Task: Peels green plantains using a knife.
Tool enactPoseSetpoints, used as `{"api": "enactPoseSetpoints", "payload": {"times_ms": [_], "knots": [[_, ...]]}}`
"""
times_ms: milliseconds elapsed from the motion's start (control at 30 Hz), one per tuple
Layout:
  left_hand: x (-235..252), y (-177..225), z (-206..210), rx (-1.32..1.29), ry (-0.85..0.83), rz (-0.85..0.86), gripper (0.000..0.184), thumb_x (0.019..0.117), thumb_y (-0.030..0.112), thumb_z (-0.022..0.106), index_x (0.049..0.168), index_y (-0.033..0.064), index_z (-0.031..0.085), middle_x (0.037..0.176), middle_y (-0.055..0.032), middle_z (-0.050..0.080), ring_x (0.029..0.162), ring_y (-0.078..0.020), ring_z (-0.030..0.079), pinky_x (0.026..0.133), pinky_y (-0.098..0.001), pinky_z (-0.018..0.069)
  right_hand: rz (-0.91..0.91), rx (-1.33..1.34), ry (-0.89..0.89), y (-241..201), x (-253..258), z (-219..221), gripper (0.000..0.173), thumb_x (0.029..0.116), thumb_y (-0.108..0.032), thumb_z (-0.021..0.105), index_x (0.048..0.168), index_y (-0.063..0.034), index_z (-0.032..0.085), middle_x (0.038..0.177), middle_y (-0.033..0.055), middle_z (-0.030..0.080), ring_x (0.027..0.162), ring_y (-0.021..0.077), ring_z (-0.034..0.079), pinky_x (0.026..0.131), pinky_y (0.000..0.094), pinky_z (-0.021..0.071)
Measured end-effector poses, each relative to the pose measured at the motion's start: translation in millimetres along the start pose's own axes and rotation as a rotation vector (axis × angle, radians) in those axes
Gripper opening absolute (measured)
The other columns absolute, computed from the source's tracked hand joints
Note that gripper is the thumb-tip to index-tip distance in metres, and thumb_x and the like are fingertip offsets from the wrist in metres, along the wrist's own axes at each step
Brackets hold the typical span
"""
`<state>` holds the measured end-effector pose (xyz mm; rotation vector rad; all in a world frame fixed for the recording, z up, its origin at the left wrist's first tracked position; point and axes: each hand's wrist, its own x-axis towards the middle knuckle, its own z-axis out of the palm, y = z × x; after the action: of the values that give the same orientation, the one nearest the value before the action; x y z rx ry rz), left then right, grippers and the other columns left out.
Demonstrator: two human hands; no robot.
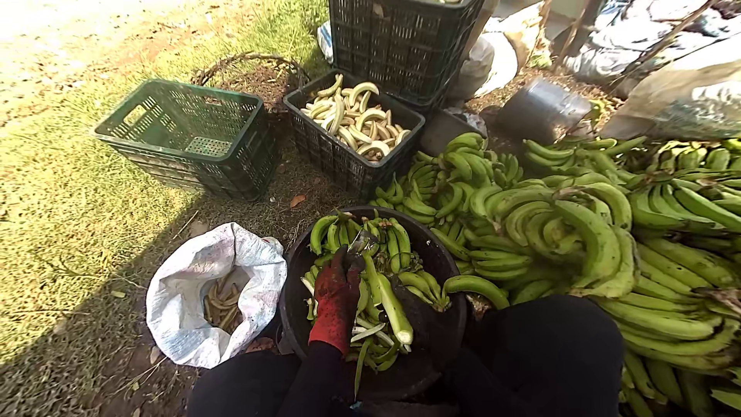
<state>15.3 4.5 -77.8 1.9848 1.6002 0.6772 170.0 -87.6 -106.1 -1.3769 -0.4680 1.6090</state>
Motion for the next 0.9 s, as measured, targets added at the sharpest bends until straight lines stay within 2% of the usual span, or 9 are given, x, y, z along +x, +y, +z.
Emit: {"api": "enactPoseSetpoints", "payload": {"times_ms": [133,233,300,367,433,567,733,833,900], "knots": [[-19,12,-11,-0.12,-0.284,0.027,0.049,0.1057,0.049,0.046,0.147,0.024,0.056,0.129,-0.0076,0.068,0.12,-0.0221,0.064,0.107,-0.0479,0.0498,-0.146,0.008,0.197,-21,10,-7,0.05,0.1088,-0.04,0.044,0.149,-0.0099,0.043,0.101,0.0124,0.068,0.075,0.0215,0.069,0.059,0.0377,0.0606],[-44,24,-10,-0.211,-0.467,0.06,0.049,0.1066,0.05,0.044,0.146,0.0244,0.057,0.129,-0.0035,0.068,0.12,-0.0163,0.064,0.107,-0.0446,0.0505,-0.369,-0.223,0.483,-48,24,-17,0.05,0.1095,-0.033,0.043,0.148,-0.001,0.048,0.136,0.0171,0.061,0.117,0.0164,0.061,0.101,0.034,0.0508],[-51,26,-5,-0.224,-0.47,0.059,0.05,0.1064,0.051,0.044,0.147,0.0229,0.056,0.128,-0.0051,0.068,0.118,-0.0178,0.065,0.106,-0.0452,0.0512,-0.445,-0.198,0.552,-58,31,-16,0.048,0.1101,-0.029,0.042,0.145,0.002,0.05,0.135,0.0192,0.06,0.117,0.0168,0.06,0.101,0.0333,0.0499],[-45,21,2,-0.167,-0.403,0.053,0.05,0.1063,0.049,0.044,0.147,0.0233,0.056,0.127,-0.0067,0.069,0.117,-0.02,0.066,0.105,-0.0463,0.0518,-0.437,0.006,0.367,-51,31,-13,0.042,0.111,-0.026,0.038,0.142,-0.0015,0.052,0.121,0.0108,0.064,0.102,0.0097,0.062,0.088,0.0272,0.053],[-27,10,8,-0.094,-0.272,0.047,0.047,0.1052,0.042,0.048,0.146,0.0207,0.057,0.125,-0.0122,0.069,0.114,-0.0269,0.067,0.102,-0.0506,0.0524,-0.277,0.273,-0.042,-31,23,-10,0.038,0.1121,-0.032,0.03,0.128,-0.008,0.054,0.097,0.005,0.068,0.076,0.0102,0.067,0.065,0.0263,0.0575],[-1,-4,-1,-0.098,-0.151,0.017,0.048,0.106,0.041,0.047,0.146,0.016,0.057,0.125,-0.0136,0.069,0.118,-0.0277,0.065,0.106,-0.0494,0.0498,0.049,0.107,-0.341,-21,10,-10,0.04,0.1086,-0.035,0.034,0.134,-0.0088,0.052,0.099,0.0089,0.067,0.078,0.017,0.067,0.066,0.0309,0.0575],[-32,22,8,-0.105,-0.266,0.117,0.048,0.105,0.046,0.048,0.145,0.0215,0.058,0.121,-0.0105,0.07,0.11,-0.0256,0.068,0.099,-0.0498,0.0543,-0.395,0.003,0.273,-33,48,-13,0.041,0.1118,-0.027,0.035,0.139,-0.0015,0.052,0.117,0.0106,0.064,0.1,0.0108,0.063,0.088,0.029,0.0541],[-45,31,12,-0.049,-0.199,0.179,0.05,0.1022,0.047,0.052,0.143,0.0196,0.061,0.114,-0.0135,0.072,0.102,-0.0302,0.07,0.091,-0.0523,0.0566,-0.431,0.185,0.616,-61,60,-1,0.042,0.1091,-0.033,0.047,0.137,-0.002,0.05,0.111,0.0145,0.064,0.089,0.0174,0.065,0.077,0.0359,0.0571],[-44,35,10,-0.031,-0.181,0.149,0.052,0.1014,0.049,0.052,0.144,0.0197,0.06,0.113,-0.0142,0.071,0.101,-0.0308,0.07,0.09,-0.052,0.0568,-0.441,0.204,0.808,-69,67,3,0.045,0.1064,-0.038,0.053,0.135,-0.0029,0.054,0.11,0.0138,0.065,0.091,0.0171,0.066,0.08,0.0368,0.0567]]}}
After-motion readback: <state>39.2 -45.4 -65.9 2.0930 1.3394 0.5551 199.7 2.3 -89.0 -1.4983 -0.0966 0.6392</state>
